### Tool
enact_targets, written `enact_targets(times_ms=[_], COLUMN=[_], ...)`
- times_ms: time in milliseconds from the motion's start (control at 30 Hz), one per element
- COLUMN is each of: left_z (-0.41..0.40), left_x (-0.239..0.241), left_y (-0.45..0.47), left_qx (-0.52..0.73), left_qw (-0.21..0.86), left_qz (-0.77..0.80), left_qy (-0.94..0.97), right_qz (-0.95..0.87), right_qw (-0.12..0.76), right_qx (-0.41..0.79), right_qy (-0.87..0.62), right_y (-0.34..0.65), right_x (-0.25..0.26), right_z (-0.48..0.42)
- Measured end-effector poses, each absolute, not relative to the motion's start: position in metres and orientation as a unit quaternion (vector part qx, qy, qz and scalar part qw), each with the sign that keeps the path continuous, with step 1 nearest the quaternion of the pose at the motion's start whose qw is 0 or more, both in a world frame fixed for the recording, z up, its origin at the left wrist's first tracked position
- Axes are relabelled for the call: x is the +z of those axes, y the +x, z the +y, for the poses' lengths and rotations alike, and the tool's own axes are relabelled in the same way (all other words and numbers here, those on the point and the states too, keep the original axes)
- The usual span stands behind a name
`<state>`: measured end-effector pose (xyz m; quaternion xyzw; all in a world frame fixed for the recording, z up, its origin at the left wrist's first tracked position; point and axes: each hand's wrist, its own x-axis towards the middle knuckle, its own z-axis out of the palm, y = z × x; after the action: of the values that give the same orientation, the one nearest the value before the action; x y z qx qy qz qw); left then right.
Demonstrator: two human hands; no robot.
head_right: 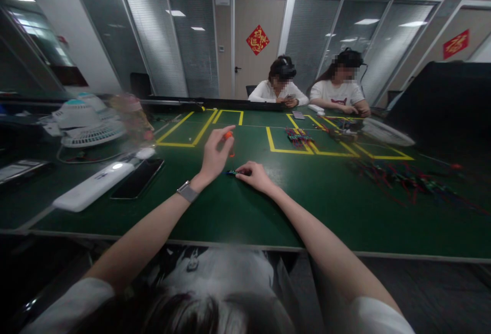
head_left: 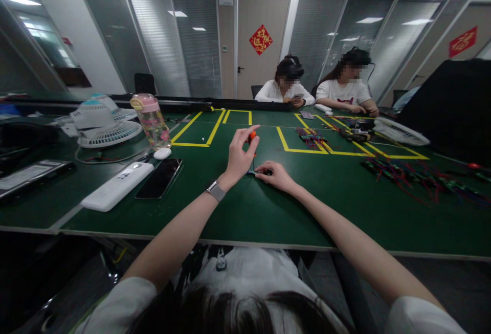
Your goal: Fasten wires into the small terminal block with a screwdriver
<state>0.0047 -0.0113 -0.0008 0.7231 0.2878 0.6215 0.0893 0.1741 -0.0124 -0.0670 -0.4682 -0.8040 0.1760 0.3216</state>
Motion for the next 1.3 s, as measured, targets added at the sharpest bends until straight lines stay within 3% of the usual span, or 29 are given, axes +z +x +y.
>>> enact_targets(times_ms=[133, 333, 633, 1300], left_z=[-0.0094, -0.0059, -0.0095, -0.0125], left_x=[-0.0011, -0.0029, -0.0025, -0.0007], left_y=[0.0045, 0.0050, 0.0042, 0.0043], left_qx=[0.619, 0.599, 0.627, 0.625], left_qw=[0.078, 0.149, 0.031, 0.048], left_qz=[0.296, 0.260, 0.323, 0.298], left_qy=[0.723, 0.742, 0.708, 0.720], right_qz=[-0.805, -0.804, -0.801, -0.795], right_qw=[0.325, 0.326, 0.330, 0.341], right_qx=[0.175, 0.176, 0.169, 0.180], right_qy=[-0.465, -0.464, -0.470, -0.468], right_y=[0.1746, 0.1746, 0.1736, 0.1751], right_x=[-0.0670, -0.0656, -0.0659, -0.0681], right_z=[-0.0121, -0.0131, -0.0141, -0.0131])
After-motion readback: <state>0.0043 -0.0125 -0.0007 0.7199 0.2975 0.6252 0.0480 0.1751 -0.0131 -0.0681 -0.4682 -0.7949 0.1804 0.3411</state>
